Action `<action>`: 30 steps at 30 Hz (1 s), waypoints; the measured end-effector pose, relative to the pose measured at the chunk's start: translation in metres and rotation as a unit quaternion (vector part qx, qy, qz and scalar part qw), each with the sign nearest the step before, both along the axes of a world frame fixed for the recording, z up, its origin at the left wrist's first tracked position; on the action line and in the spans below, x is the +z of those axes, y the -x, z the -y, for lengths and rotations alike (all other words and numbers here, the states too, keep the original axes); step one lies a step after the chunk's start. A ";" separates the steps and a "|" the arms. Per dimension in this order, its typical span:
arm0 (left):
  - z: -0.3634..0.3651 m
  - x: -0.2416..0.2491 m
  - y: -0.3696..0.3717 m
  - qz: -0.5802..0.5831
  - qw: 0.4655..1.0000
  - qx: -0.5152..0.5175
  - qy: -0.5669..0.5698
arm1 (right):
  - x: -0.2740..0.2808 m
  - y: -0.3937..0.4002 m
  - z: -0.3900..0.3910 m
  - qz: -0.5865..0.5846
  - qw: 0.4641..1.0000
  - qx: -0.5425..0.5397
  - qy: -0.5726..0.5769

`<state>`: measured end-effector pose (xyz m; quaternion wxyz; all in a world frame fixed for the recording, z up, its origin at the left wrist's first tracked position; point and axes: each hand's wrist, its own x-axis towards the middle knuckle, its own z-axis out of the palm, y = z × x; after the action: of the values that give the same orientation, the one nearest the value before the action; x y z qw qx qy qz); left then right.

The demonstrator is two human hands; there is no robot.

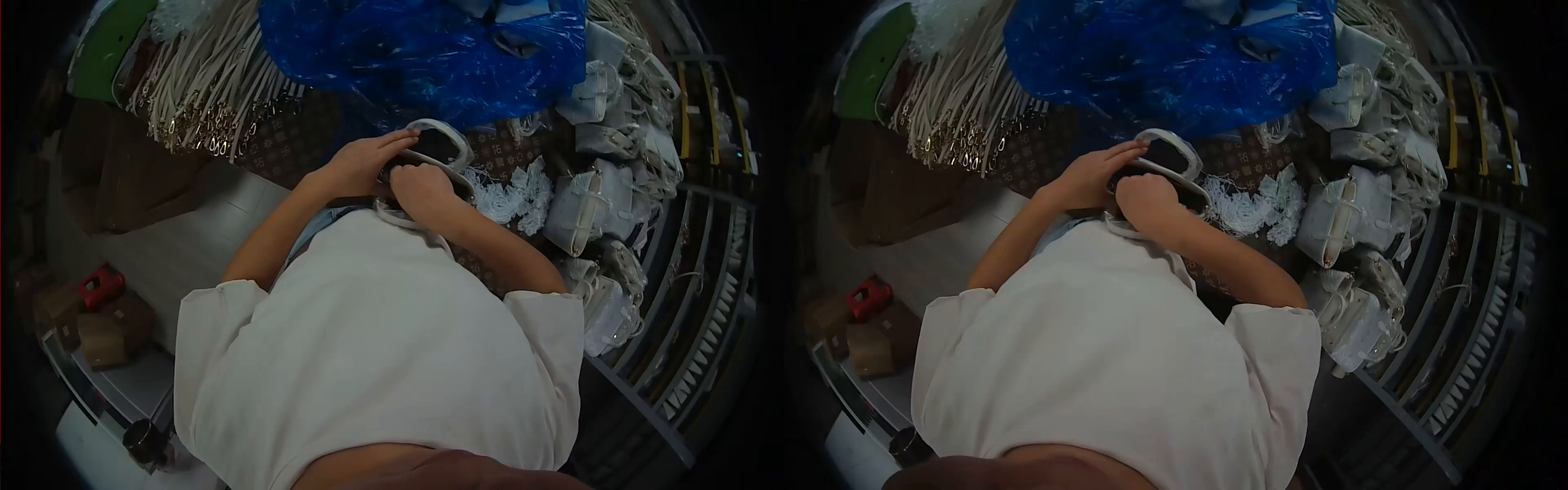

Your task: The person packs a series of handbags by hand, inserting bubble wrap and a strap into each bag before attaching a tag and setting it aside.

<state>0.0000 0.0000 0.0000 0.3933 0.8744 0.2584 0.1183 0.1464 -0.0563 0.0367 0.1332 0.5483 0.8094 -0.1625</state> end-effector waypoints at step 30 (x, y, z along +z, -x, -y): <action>-0.003 -0.003 -0.003 -0.046 0.993 -0.074 -0.076 | -0.089 -0.017 -0.021 -0.047 0.975 0.172 0.130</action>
<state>0.0033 0.0028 -0.0030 0.3207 0.9232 0.2009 0.0676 0.1636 -0.0356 -0.0527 0.1910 0.3710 0.8687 -0.2669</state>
